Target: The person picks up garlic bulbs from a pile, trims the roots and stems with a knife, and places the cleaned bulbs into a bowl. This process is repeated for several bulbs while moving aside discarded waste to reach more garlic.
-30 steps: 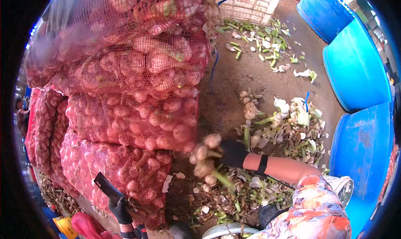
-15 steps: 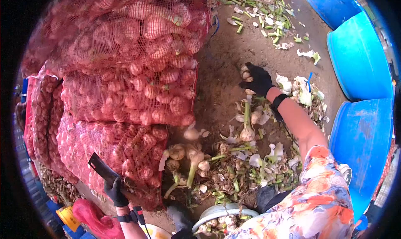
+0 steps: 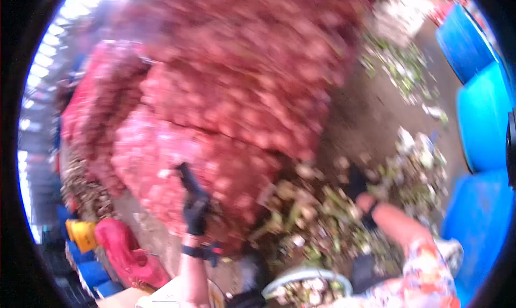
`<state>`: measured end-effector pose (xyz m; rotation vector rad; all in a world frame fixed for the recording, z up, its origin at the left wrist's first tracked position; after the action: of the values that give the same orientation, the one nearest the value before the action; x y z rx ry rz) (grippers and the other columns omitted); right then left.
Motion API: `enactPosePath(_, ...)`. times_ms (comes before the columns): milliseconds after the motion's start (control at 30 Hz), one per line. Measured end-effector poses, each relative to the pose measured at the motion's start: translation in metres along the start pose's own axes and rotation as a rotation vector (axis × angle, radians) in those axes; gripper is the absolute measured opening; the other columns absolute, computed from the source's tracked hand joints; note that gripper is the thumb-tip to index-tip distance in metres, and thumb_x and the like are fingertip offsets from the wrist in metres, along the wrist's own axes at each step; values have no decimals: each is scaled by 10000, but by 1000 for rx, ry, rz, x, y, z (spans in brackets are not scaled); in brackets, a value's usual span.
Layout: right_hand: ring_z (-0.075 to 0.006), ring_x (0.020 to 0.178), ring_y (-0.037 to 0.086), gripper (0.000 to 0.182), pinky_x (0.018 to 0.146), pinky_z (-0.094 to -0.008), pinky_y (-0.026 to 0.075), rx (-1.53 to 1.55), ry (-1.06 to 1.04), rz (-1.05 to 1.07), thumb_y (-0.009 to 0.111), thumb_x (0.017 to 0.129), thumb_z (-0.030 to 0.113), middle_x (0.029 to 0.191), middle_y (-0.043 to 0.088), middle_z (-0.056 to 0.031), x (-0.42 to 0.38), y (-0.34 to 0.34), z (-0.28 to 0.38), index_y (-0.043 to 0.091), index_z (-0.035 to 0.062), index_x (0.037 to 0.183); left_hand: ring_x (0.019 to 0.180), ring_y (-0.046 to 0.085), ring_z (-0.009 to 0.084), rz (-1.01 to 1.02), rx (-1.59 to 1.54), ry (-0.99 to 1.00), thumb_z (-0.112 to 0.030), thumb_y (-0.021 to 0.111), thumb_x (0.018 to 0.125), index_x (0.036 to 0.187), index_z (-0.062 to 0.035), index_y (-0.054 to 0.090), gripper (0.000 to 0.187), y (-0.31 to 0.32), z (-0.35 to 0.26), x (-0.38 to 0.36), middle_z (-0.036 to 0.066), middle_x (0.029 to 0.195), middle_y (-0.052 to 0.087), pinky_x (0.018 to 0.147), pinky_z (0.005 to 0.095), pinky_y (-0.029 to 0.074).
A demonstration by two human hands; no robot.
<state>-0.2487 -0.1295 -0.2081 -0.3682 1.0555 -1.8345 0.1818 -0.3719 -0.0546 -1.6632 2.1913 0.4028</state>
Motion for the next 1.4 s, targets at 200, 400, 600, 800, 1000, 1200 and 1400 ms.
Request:
enactPosePath(200, -351, 1123, 407, 808, 931, -390, 339, -23, 127, 433, 617, 638, 492, 1262, 372, -203, -38, -30, 153, 343, 54, 1259, 636, 556, 126, -109, -41, 348, -52, 598, 712, 867, -14, 540, 169, 5, -71, -32, 45, 716, 580, 601, 257, 463)
enactPosePath(400, -294, 979, 526, 695, 838, -354, 412, 170, -190, 222, 722, 576, 416, 1040, 548, -186, -127, -162, 257, 499, 19, 1101, 572, 550, 162, -153, -432, 661, -58, 532, 738, 798, -22, 525, 70, 15, -197, -143, 58, 658, 553, 513, 272, 449)
enactPosePath(600, -200, 941, 535, 671, 831, -321, 417, 478, -413, 340, 738, 622, 370, 1020, 561, -146, -259, -234, 369, 480, -12, 1110, 593, 538, 147, -16, -342, 489, -76, 537, 750, 744, -26, 552, 52, 91, -171, -284, 50, 679, 565, 546, 273, 432)
enactPosePath(800, -132, 747, 527, 396, 662, -287, 439, 564, -554, 216, 644, 614, 99, 846, 583, -80, -311, -239, 382, 527, -12, 975, 709, 525, 101, 232, -428, 525, -158, 592, 773, 885, -17, 569, 181, 158, -136, -335, 6, 796, 577, 641, 235, 419)
enactPosePath(1000, -100, 634, 516, 284, 542, -263, 442, 752, -326, 117, 568, 623, 43, 742, 549, -29, -310, -261, 335, 557, 9, 905, 814, 529, 154, 388, 504, 800, -193, 598, 780, 1220, -17, 322, 548, 120, -229, -330, 84, 948, 537, 659, 268, 450)
enactPosePath(1200, -125, 642, 540, 341, 529, -264, 468, 986, -240, 41, 570, 666, 1, 814, 544, -42, -312, -289, 293, 505, 8, 1000, 863, 573, 335, -168, 1481, 459, -341, 526, 752, 1119, -25, 463, 488, 34, -311, -273, 227, 1038, 537, 725, 381, 466)
enactPosePath(1400, -121, 701, 523, 373, 621, -266, 443, 743, -230, -46, 642, 656, 54, 821, 540, -33, -271, -246, 200, 517, 32, 1007, 840, 587, 252, 425, 1471, 512, -207, 576, 686, 912, -108, 618, 251, 82, -90, -211, 113, 887, 612, 726, 330, 459)
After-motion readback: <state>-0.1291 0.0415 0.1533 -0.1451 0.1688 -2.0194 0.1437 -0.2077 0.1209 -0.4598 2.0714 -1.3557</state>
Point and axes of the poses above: each hand's wrist, its own x-axis towards the middle knuckle, its own y-axis out of the palm, z = x × y, the point moved 7 cm from there along x, towards the middle knuckle
